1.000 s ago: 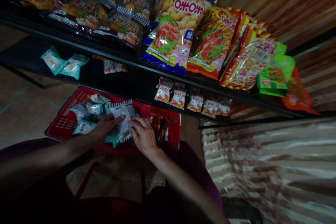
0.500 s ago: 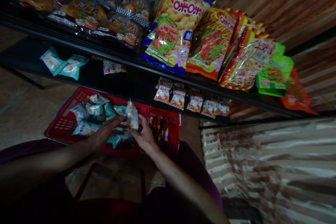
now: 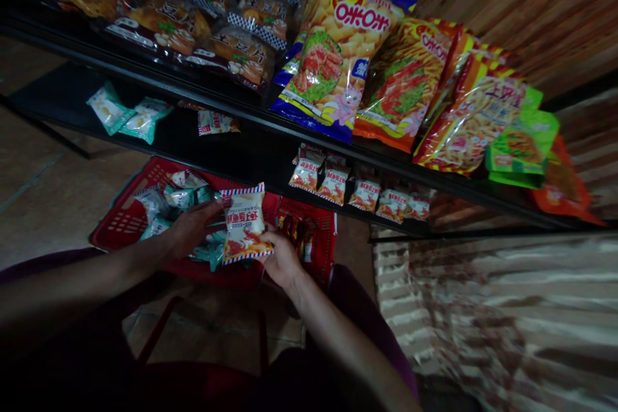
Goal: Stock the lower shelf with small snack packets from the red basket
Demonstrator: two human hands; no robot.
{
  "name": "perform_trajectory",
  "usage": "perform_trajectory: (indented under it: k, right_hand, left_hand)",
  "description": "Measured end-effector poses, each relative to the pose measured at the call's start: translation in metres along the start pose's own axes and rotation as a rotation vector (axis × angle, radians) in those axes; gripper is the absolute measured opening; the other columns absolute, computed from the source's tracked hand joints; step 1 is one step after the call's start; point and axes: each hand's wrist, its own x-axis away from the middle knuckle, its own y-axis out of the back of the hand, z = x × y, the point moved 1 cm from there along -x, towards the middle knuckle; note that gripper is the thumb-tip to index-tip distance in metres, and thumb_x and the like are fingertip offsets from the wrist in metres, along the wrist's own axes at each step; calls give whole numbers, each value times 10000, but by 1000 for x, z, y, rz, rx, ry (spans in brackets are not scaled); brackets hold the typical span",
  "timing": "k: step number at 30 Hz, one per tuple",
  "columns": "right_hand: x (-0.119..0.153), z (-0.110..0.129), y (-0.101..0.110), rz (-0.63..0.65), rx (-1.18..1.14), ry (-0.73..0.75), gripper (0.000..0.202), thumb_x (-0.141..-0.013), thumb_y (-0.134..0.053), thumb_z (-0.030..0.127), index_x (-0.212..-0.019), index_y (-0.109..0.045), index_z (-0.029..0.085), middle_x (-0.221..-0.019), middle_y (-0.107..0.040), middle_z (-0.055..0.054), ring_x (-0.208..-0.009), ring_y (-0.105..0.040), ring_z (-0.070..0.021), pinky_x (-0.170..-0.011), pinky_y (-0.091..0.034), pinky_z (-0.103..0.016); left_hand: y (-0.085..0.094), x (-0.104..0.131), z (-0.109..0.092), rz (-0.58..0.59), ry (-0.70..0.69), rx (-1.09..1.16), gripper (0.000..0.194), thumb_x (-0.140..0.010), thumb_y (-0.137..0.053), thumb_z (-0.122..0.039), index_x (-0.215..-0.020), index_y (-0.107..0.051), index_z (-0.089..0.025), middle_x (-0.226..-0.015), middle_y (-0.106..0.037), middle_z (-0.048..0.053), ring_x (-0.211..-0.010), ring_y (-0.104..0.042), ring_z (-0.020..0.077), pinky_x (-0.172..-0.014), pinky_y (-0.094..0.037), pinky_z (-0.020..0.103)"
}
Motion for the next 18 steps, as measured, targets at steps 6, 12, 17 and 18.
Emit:
perform_trajectory:
  k: [6, 12, 17, 18]
  right_hand:
    - [2, -12, 3, 16, 88, -67, 350, -588, -603, 67, -925, -608, 163, -814, -716, -26, -752, -668, -182, -758, -527, -355]
    - [4, -19, -1, 32, 150, -76, 315, -663, -723, 217, -957, -621, 169, -911, -724, -49, -799, -684, -197, -774, -541, -422]
    - [3, -24, -3, 27, 162, -48, 363, -584, -807, 226, -906, -644, 185, -907, -729, -29, -812, -685, -201, -742, -556, -411]
    - [2, -25, -3, 30, 169, -43, 364, -583, -809, 227, -906, -649, 184, -908, -729, -29, -806, -684, -196, -738, -557, -399]
  left_hand:
    - [0, -2, -5, -180, 14, 55, 149, -721, -658, -294, -730, -584, -165, -730, -606, 16, -645, -559, 121, -617, -449, 256]
    - [4, -4, -8, -260, -8, 80, 73, -733, -618, -216, -710, -566, -172, -720, -622, 13, -649, -563, 118, -639, -447, 256]
    - [6, -4, -13, -307, -17, 73, 102, -705, -640, -240, -706, -567, -168, -707, -622, 8, -627, -565, 121, -613, -441, 260]
    - [5, -4, -13, -311, -29, 74, 103, -701, -641, -236, -698, -569, -162, -693, -616, 9, -619, -563, 122, -609, -441, 262]
